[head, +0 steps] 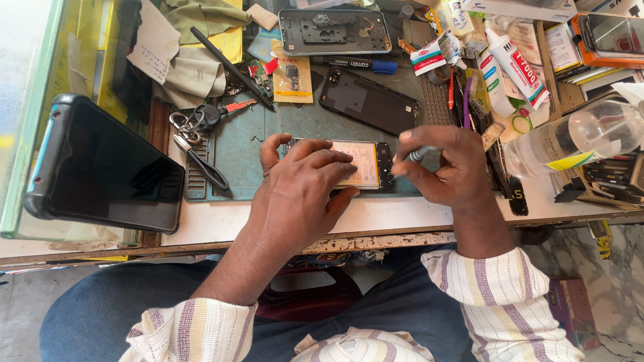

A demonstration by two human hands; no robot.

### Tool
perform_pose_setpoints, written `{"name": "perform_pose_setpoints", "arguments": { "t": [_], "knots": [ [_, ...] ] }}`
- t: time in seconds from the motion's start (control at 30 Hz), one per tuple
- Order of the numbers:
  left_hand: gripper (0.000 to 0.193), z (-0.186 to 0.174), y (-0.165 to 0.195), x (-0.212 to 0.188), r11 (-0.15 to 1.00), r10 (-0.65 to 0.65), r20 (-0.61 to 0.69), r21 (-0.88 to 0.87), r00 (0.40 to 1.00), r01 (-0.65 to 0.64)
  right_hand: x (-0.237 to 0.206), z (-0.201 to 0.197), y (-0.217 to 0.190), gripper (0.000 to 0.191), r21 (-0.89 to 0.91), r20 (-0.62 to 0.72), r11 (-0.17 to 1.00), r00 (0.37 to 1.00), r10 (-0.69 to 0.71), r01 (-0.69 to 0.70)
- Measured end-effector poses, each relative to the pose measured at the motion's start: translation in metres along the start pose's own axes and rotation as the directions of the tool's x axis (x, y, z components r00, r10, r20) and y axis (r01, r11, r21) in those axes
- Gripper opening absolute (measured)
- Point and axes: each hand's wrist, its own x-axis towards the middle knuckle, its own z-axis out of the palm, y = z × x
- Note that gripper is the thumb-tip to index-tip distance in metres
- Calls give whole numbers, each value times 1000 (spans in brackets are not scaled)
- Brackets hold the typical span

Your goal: The person uses a precision screwdriver to remove screws from the back of a disassembled smartphone. They then lift the battery and inspect the internal components before placing the phone back on the workbench.

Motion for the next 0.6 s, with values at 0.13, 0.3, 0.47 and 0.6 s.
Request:
{"name": "perform_pose_setpoints", "arguments": {
  "t": [0.13,0.3,0.47,0.6],
  "knots": [
    [28,-1,-1,-1,1000,10,-18,-15,1000,-10,5,-7,-4,43,277,62,958,996,66,-81],
    [27,-6,1,-5,1000,1,-10,-9,1000,-1,-2,-13,-10,43,476,119,833,959,258,-283],
    [27,-8,6,-4,1000,9,-32,-27,999,-10,-2,-14,-12,45,209,-36,962,982,187,-175],
    [27,-12,8,-8,1000,8,-32,-25,999,-9,2,-13,-18,37,470,103,848,969,223,-245]
  ]
}}
